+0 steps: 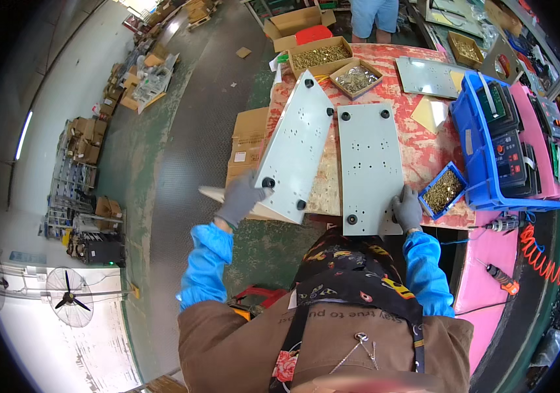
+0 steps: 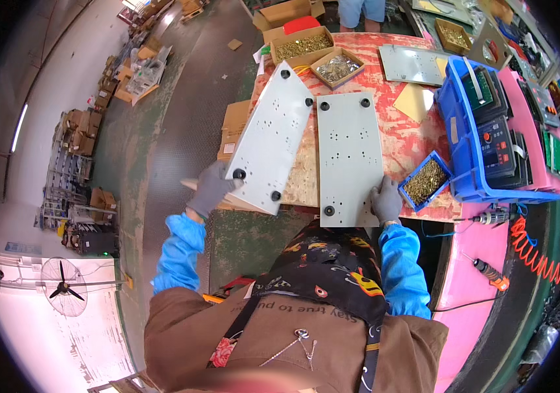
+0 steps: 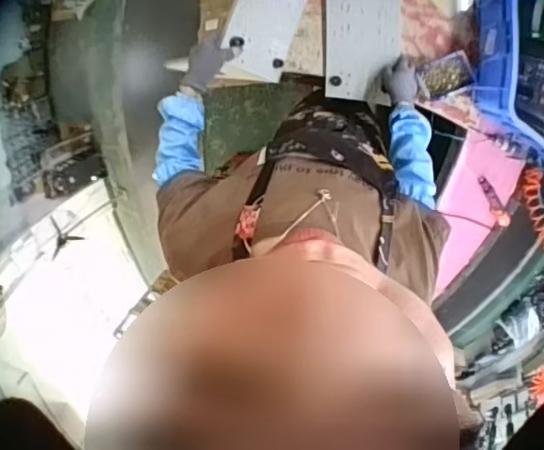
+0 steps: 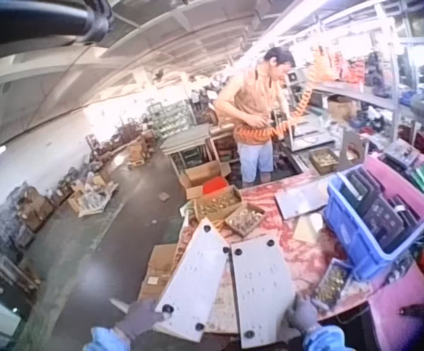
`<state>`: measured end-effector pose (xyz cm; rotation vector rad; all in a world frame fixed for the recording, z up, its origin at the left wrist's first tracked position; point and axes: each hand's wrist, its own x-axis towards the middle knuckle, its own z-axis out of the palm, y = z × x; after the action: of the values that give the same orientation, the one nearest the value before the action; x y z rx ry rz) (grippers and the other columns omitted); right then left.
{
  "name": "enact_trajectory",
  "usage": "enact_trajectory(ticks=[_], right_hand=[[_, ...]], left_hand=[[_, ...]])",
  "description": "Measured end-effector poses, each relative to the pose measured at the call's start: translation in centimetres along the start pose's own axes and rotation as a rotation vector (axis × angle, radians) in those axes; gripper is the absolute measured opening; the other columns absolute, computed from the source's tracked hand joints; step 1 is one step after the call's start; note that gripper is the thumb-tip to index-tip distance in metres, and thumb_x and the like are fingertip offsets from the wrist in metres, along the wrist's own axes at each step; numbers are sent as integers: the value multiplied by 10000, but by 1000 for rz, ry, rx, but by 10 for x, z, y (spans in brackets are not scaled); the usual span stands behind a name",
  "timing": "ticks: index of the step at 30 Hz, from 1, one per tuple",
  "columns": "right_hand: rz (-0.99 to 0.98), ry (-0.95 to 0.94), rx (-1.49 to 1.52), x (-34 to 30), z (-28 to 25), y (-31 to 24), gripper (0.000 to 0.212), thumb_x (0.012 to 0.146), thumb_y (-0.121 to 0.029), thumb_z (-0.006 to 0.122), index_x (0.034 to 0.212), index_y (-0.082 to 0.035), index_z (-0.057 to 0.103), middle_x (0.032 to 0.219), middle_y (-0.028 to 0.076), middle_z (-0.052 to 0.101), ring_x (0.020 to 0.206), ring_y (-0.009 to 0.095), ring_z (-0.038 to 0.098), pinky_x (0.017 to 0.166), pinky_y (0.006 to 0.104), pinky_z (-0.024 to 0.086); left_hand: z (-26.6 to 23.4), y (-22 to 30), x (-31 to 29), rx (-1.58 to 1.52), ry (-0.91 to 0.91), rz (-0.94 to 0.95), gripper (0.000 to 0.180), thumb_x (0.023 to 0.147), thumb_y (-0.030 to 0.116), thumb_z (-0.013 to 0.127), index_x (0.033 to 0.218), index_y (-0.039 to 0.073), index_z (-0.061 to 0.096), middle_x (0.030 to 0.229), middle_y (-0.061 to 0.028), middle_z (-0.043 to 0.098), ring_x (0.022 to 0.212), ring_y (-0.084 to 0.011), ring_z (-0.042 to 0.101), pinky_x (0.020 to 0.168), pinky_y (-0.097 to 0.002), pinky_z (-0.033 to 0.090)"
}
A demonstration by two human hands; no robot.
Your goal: The person assembles a metal housing by attaching a base plate, housing panels, and a circuit board component, then securing them with screws using an electric screwdriver.
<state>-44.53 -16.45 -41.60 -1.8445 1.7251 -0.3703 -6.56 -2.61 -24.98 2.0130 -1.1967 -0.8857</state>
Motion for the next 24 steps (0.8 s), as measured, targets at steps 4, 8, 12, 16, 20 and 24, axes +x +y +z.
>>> enact_trajectory(ticks=[4, 8, 12, 16, 20, 24], right_hand=[[-76, 174, -96, -11, 6, -1, 342, 820, -224, 549, 1111, -59, 482, 1079, 200, 515, 962, 407, 539, 777, 473, 462], [-104, 200, -72, -15, 8, 7, 398, 825, -222, 552, 1171, -46, 460, 1095, 204, 513, 915, 412, 555, 748, 473, 477], [-66, 195, -90, -18, 9, 0, 417, 827, -220, 550, 1193, -47, 451, 1097, 198, 509, 923, 385, 561, 742, 459, 480], [31, 142, -148, -19, 11, -6, 446, 822, -241, 571, 1211, -67, 441, 1103, 188, 511, 965, 371, 554, 754, 444, 473], [-39, 48, -541, -30, 35, -90, 765, 768, -440, 641, 1386, -140, 304, 1389, 186, 343, 1209, 357, 405, 924, 493, 381], [3, -64, -607, -20, 66, -149, 795, 785, -530, 585, 1420, -174, 264, 1458, 185, 248, 1331, 368, 252, 1029, 572, 245]], left_hand=[[-24, 28, 32, 588, 38, 213, 416, 673, 216, 746, 1029, 55, 603, 837, -152, 651, 776, -286, 644, 698, -377, 483], [-32, 4, 77, 782, 44, 413, 416, 633, 242, 757, 976, 83, 584, 768, -155, 635, 753, -353, 614, 666, -462, 457], [-28, -17, 117, 683, 19, 416, 402, 626, 231, 763, 962, 109, 580, 756, -165, 624, 762, -361, 610, 665, -470, 452], [-36, -11, 156, 626, 53, 599, 423, 649, 212, 764, 1000, 96, 557, 759, -172, 621, 775, -375, 608, 670, -469, 453], [-47, -14, 184, 747, 17, 518, 485, 661, 215, 760, 1083, 101, 550, 846, -155, 637, 863, -343, 590, 741, -451, 443], [-39, -8, 181, 746, 29, 615, 570, 661, 226, 759, 1167, 114, 523, 898, -142, 638, 920, -314, 573, 823, -441, 413]])
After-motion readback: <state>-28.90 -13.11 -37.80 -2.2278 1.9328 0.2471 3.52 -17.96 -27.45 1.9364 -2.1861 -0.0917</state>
